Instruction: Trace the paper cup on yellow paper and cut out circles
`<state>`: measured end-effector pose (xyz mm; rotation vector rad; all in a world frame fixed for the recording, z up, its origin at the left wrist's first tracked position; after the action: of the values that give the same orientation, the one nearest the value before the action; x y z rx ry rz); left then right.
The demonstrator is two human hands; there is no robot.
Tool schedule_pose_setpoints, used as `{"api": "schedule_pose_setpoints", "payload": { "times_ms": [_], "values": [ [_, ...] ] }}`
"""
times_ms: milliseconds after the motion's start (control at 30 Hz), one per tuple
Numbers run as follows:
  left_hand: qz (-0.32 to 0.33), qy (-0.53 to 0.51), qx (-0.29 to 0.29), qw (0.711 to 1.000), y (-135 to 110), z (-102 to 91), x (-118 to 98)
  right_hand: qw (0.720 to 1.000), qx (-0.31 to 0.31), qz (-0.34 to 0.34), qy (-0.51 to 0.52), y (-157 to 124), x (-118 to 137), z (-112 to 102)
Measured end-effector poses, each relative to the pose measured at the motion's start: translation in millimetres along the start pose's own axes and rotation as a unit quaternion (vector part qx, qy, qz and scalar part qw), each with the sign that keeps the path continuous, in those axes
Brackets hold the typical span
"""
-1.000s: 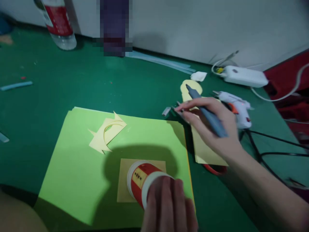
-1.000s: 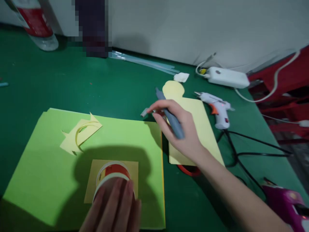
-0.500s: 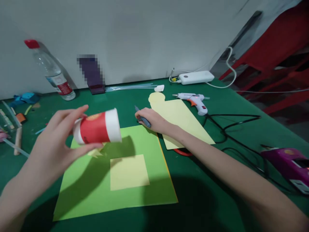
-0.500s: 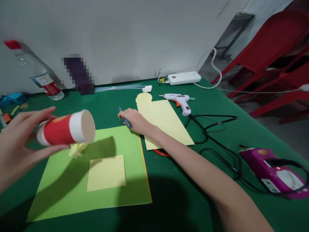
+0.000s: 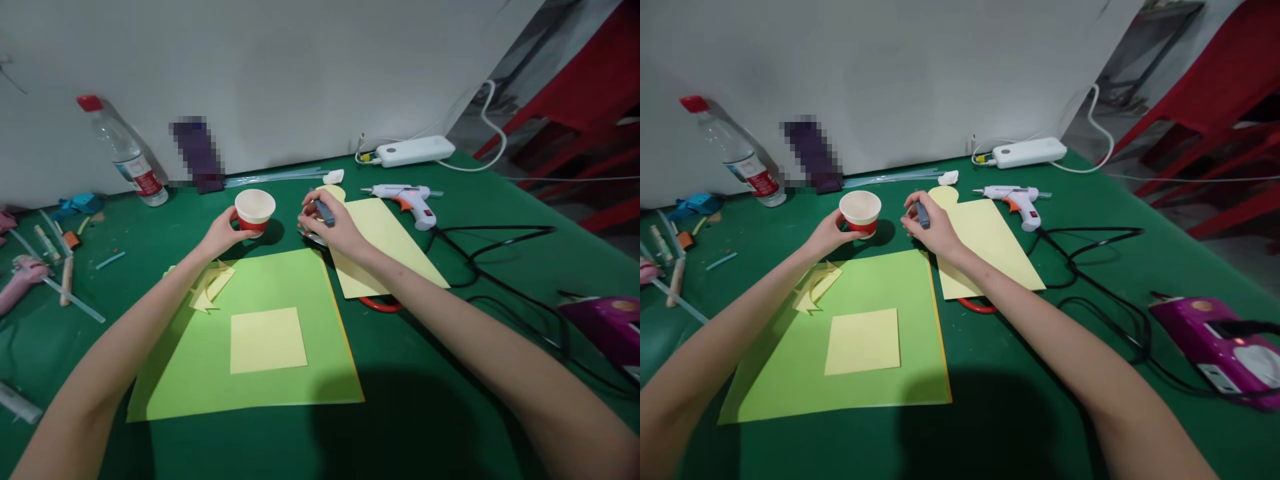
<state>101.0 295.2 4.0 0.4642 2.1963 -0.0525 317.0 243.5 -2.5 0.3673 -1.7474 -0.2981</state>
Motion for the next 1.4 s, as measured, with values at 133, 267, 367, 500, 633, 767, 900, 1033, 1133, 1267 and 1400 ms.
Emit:
{"api": "schedule_pose_setpoints", "payload": {
  "times_ms": [133, 267, 367, 500, 633, 767, 900, 1033, 1133, 1267, 1400],
  "values": [
    [0.005, -0.005, 0.004, 1.0, 10, 10.9, 3, 0.999, 0.0, 0.018, 0.031, -1, 2, 2],
    [0.002, -0.018, 0.003, 1.0, 7, 7.0, 1, 0.999, -0.005, 0.015, 0.034, -2, 9, 2],
    [-0.01, -0.031, -0.052, 0.998, -7, -4.8, -5, 0.999, -0.02, -0.008, 0.028, -3, 23, 2],
    [-0.005, -0.113, -0.089, 0.99, -43, -13.1, -32, 0.993, -0.028, -0.117, -0.022, -11, 54, 8],
    [-0.034, -0.22, 0.032, 0.974, -76, -1.2, -66, 0.973, -0.011, -0.213, -0.088, -29, 78, 22],
    [-0.052, -0.293, 0.062, 0.953, -90, 6.4, -80, 0.963, 0.041, -0.243, -0.109, -42, 85, 34],
    [-0.052, -0.367, 0.054, 0.927, -94, 4.3, -80, 0.96, 0.045, -0.26, -0.093, -42, 98, 30],
    [-0.047, -0.436, 0.036, 0.898, -96, 0.3, -81, 0.98, 0.018, -0.198, -0.002, -44, 112, 15],
    [-0.047, -0.47, 0.036, 0.88, -98, 0.0, -84, 0.987, -0.001, -0.144, 0.068, -51, 113, 11],
    [-0.053, -0.494, 0.05, 0.866, -101, 1.3, -90, 0.989, -0.006, -0.093, 0.116, -56, 107, 17],
    [-0.031, -0.476, 0.047, 0.878, -108, -0.6, -97, 0.984, 0.039, -0.066, 0.159, -53, 107, 22]
  ]
}}
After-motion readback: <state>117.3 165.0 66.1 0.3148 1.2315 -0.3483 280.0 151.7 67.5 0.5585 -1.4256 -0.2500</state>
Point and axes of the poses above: each hand's wrist, its own y-axis towards the middle knuckle, its own z-axis out of the palm, x = y × z, the point moved 2 cm from there along y, towards the middle knuckle
